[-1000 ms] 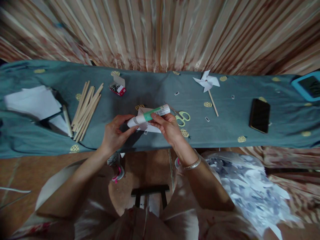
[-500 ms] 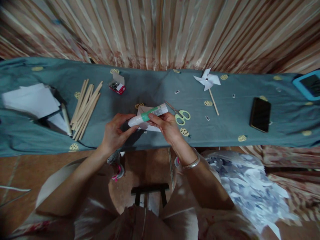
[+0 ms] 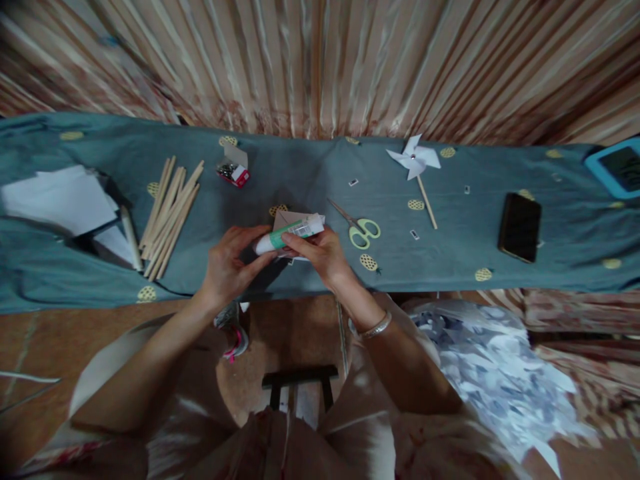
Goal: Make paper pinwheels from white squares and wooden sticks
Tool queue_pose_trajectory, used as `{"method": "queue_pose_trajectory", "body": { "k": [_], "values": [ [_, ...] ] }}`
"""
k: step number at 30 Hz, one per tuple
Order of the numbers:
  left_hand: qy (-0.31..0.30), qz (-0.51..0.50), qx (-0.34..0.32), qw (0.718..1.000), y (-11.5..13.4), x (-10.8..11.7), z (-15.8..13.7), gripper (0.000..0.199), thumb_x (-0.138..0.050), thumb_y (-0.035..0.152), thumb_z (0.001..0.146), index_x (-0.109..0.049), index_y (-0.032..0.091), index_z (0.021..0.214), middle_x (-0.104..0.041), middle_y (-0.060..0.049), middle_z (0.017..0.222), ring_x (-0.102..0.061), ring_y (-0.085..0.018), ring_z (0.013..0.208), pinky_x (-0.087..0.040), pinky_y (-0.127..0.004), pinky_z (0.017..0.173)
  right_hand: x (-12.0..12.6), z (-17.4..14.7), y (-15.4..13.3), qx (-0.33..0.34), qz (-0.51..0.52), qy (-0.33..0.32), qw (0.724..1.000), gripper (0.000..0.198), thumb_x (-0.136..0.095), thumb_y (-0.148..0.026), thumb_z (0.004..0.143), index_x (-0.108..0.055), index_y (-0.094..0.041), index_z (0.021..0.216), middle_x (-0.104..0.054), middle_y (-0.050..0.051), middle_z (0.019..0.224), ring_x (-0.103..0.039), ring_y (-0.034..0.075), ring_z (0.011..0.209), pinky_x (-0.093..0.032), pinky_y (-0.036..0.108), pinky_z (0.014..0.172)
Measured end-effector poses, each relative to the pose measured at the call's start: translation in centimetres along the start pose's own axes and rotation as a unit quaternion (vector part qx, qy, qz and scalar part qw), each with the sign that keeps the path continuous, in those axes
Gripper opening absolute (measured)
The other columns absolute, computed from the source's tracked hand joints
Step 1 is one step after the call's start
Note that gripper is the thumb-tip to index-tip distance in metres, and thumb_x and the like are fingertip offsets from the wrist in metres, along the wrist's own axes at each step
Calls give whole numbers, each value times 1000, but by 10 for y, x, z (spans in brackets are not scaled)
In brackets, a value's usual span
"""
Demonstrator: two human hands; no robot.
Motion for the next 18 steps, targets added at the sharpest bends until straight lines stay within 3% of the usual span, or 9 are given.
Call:
{"method": "queue_pose_trajectory", "body": {
  "k": [5, 10, 12, 14, 18],
  "values": [
    [-7, 3, 16, 1000, -4, 0, 2, 35, -60, 46, 89, -70, 20, 110, -73, -9, 102, -63, -25, 96, -50, -40, 87, -1, 0, -5, 13, -19, -16, 1000, 44, -88, -48, 52, -69, -18, 78, -73, 1, 75, -68, 14, 66, -58, 27, 62],
    [21, 44, 79, 996, -30, 19, 5, 36, -59, 50, 86, -71, 22, 107, -73, -7, 102, -64, -25, 95, -51, -39, 86, 33, 0, -26, 103, -130, 27, 986, 33, -79, -43, 69, -68, -23, 92, -73, 0, 77, -65, 13, 64, -51, 26, 59],
    [26, 78, 100, 992, -44, 28, 5, 38, -59, 48, 86, -70, 20, 108, -72, -8, 99, -64, -25, 92, -51, -39, 83, 46, -5, -38, 157, -242, 46, 956, 19, -72, -37, 77, -70, -23, 90, -71, -1, 74, -62, 13, 64, -50, 28, 63],
    [28, 122, 105, 987, -55, 36, 5, 36, -59, 47, 86, -71, 20, 106, -72, -8, 97, -64, -27, 92, -50, -41, 84, 50, -11, -45, 194, -370, 47, 907, 12, -66, -31, 83, -72, -23, 89, -71, 1, 77, -63, 16, 67, -51, 31, 69],
    [23, 185, 91, 978, -68, 45, 6, 32, -60, 44, 86, -71, 21, 104, -71, -9, 98, -62, -31, 96, -48, -46, 88, 39, -26, -49, 263, -519, -2, 813, 22, -53, -24, 89, -72, -21, 100, -72, 9, 105, -66, 25, 97, -50, 44, 93]
  ]
}}
Point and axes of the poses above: each hand's wrist, its own z-axis towards the middle knuckle, its own x-axis out of the back of the hand, y = z × x, the point moved 10 cm from there along z, towards the middle knuckle
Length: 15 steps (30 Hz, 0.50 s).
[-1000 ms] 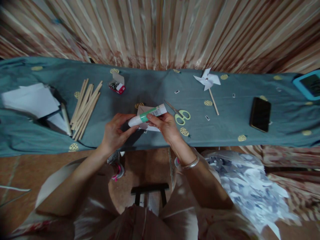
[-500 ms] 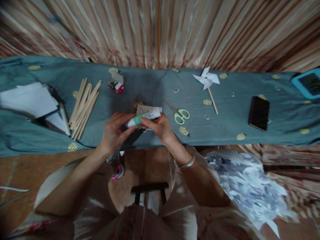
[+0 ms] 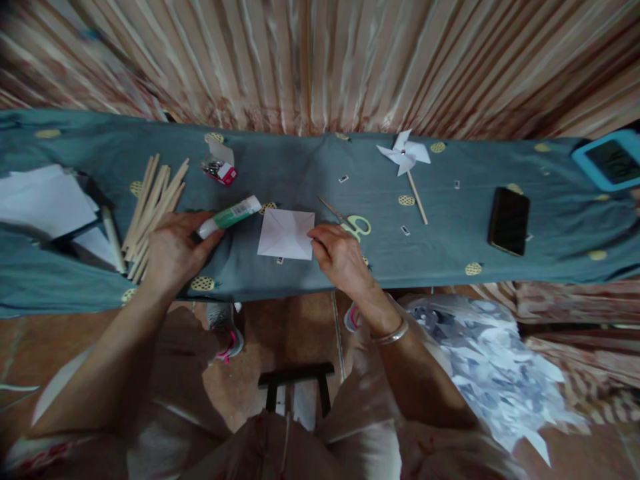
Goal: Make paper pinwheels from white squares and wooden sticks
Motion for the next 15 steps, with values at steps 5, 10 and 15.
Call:
{"method": "queue_pose_trajectory", "body": {
  "k": [5, 10, 15],
  "values": [
    [15, 8, -67, 998, 25, 2, -1, 43, -68, 46, 83, -64, 23, 119, -66, -8, 120, -54, -34, 112, -41, -51, 96, -15, -7, -12, 71, -60, -48, 995, 32, -44, -21, 93, -68, -21, 113, -64, 11, 128, -58, 28, 116, -44, 52, 105],
    [-56, -42, -240, 968, 103, -35, -27, 33, -63, 41, 89, -66, 20, 113, -69, -10, 115, -56, -30, 107, -45, -45, 88, -24, -10, -17, 80, -76, -74, 991, 34, -40, -20, 94, -67, -20, 114, -62, 12, 129, -55, 29, 118, -47, 52, 103],
    [-74, -34, -279, 957, 131, -56, -39, 20, -55, 30, 95, -69, 19, 104, -73, -8, 103, -59, -26, 96, -44, -41, 81, -25, -11, -22, 86, -97, -79, 988, 33, -43, -16, 92, -66, -16, 115, -62, 14, 127, -55, 28, 116, -48, 48, 103]
  ]
}}
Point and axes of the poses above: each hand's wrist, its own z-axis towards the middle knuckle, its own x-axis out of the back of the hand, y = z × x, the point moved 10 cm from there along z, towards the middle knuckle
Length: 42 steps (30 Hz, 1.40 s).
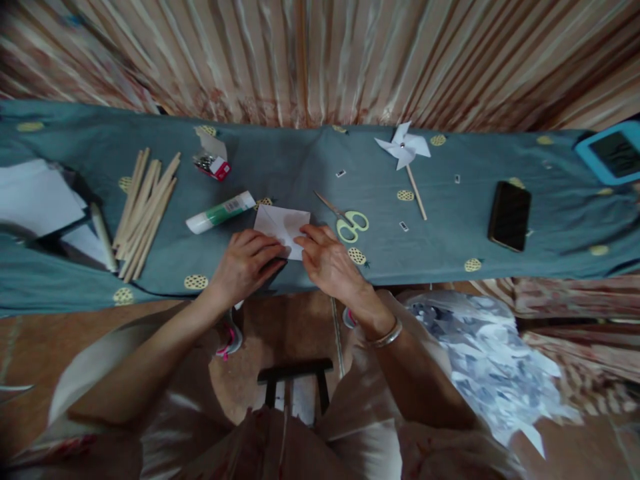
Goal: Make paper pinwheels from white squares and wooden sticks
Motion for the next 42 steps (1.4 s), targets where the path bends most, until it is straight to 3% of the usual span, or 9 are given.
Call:
{"method": "queue_pose_trajectory", "body": {
  "k": [10, 19, 23, 29, 33, 42],
  "values": [
    [11, 0, 11, 1000, -5, 2, -2, 24, -48, 26, 97, -70, 17, 94, -73, -9, 91, -63, -22, 85, -44, -36, 76, 6, -1, 6, -23, 62, 14, 998, 37, -60, -12, 76, -68, -19, 111, -63, 12, 128, -57, 28, 118, -47, 49, 103],
    [17, -36, -25, 999, 12, 7, -12, 20, -50, 24, 97, -68, 16, 94, -74, -8, 93, -64, -21, 88, -45, -34, 76, -4, -1, 18, -55, 223, 21, 973, 3, -72, -23, 80, -73, -26, 80, -69, 3, 110, -65, 21, 105, -49, 42, 97],
    [6, -37, -12, 999, 11, 5, -12, 21, -50, 24, 97, -69, 16, 95, -73, -8, 94, -63, -21, 88, -46, -34, 75, -7, -2, 23, -70, 219, 43, 972, 5, -71, -22, 80, -73, -26, 77, -69, 3, 107, -65, 21, 103, -49, 41, 95],
    [32, -40, -17, 999, 14, 6, -15, 23, -50, 25, 97, -65, 14, 111, -72, -9, 95, -63, -20, 88, -45, -33, 76, -5, -2, 22, -79, 190, 77, 976, 8, -70, -17, 77, -71, -24, 74, -70, 3, 102, -65, 20, 99, -50, 40, 92],
    [41, -46, -37, 997, 17, 6, -15, 20, -51, 22, 98, -67, 15, 107, -73, -8, 95, -63, -19, 88, -45, -32, 75, -5, -2, 22, -90, 186, 92, 974, 7, -70, -17, 76, -70, -23, 72, -70, 4, 100, -66, 20, 98, -50, 40, 90],
    [15, -80, -10, 997, 9, -1, -13, 23, -49, 23, 98, -69, 14, 107, -72, -9, 96, -64, -20, 91, -49, -34, 79, -4, -2, 21, -104, 187, 109, 971, 6, -68, -16, 74, -67, -22, 72, -69, 5, 104, -64, 22, 101, -49, 43, 94]
  ]
}}
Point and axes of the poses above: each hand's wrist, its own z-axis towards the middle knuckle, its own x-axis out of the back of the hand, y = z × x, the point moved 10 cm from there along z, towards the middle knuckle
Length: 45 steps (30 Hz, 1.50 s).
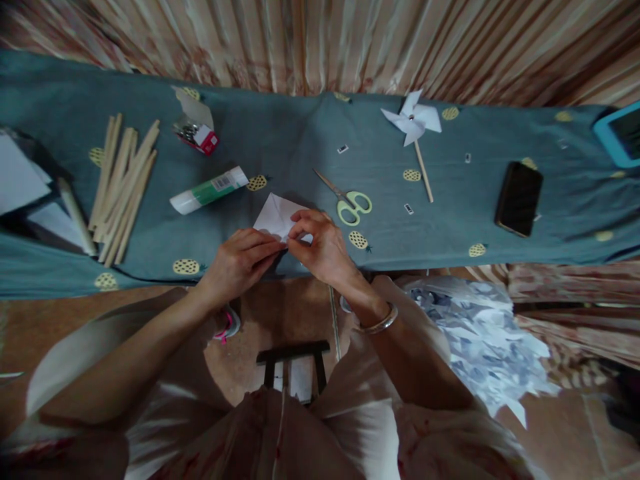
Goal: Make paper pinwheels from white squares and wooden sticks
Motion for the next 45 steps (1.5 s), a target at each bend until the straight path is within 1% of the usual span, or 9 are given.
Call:
{"method": "queue_pose_trajectory", "body": {
  "k": [6, 13, 17, 23, 27, 31, 37, 42, 45],
  "values": [
    [-19, -9, 14, 1000, -3, -3, 1, 23, -50, 23, 97, -69, 16, 107, -72, -8, 97, -64, -21, 91, -49, -35, 81, 1, 0, -2, 7, -30, 12, 999, 8, -66, -21, 79, -65, -23, 71, -68, 5, 105, -63, 22, 102, -49, 43, 96],
    [-21, 6, 17, 1000, -2, -4, 0, 22, -50, 23, 97, -69, 18, 107, -70, -7, 96, -63, -20, 91, -48, -35, 80, 0, 0, -4, -8, -63, 14, 998, 12, -69, -18, 77, -64, -25, 68, -66, 2, 106, -60, 22, 105, -50, 41, 96],
    [-16, 23, 12, 1000, -1, -3, 0, 22, -50, 24, 97, -68, 18, 109, -69, -7, 95, -61, -21, 91, -46, -34, 78, 0, 0, -5, -18, -79, 17, 997, 11, -68, -17, 76, -64, -24, 68, -67, 2, 106, -61, 21, 104, -50, 40, 95],
    [-24, 17, 21, 999, -2, -4, 1, 25, -48, 24, 97, -68, 16, 109, -68, -8, 95, -59, -22, 90, -45, -36, 78, -1, -1, -7, -22, -94, 21, 995, 11, -64, -16, 78, -65, -21, 68, -68, 7, 108, -61, 23, 105, -48, 42, 95],
    [-32, 14, 27, 999, -4, -5, 1, 24, -49, 23, 97, -69, 17, 109, -68, -8, 95, -59, -22, 91, -46, -36, 78, -2, -1, -6, -29, -84, 23, 996, 11, -62, -16, 77, -63, -22, 68, -67, 6, 108, -60, 24, 105, -48, 45, 96],
    [-31, 9, 30, 999, -3, -5, 1, 23, -49, 24, 97, -69, 18, 108, -68, -8, 94, -60, -22, 91, -46, -35, 78, -2, -2, -4, -29, -71, 23, 997, 9, -62, -18, 78, -63, -23, 71, -66, 6, 109, -59, 24, 108, -46, 45, 98],
    [-28, 20, 23, 999, -2, -5, 1, 24, -48, 25, 98, -69, 17, 107, -68, -8, 94, -60, -22, 90, -46, -35, 77, -3, -1, -2, -22, -83, 22, 996, 6, -67, -19, 76, -62, -21, 74, -67, 8, 109, -60, 25, 107, -47, 44, 97],
    [-23, 19, 22, 999, -3, -6, 0, 24, -49, 24, 97, -69, 16, 108, -68, -8, 94, -59, -21, 90, -46, -35, 78, -4, -3, -1, -16, -77, 16, 997, 4, -65, -23, 80, -62, -23, 79, -65, 5, 111, -59, 24, 110, -46, 43, 99],
    [-28, 15, 29, 999, -4, -7, 0, 25, -49, 24, 97, -69, 17, 109, -68, -9, 94, -59, -22, 91, -46, -36, 78, -5, -4, -4, -1, -75, 11, 997, 1, -63, -23, 83, -63, -23, 84, -64, 5, 112, -58, 24, 111, -45, 45, 100]
  ]
}}
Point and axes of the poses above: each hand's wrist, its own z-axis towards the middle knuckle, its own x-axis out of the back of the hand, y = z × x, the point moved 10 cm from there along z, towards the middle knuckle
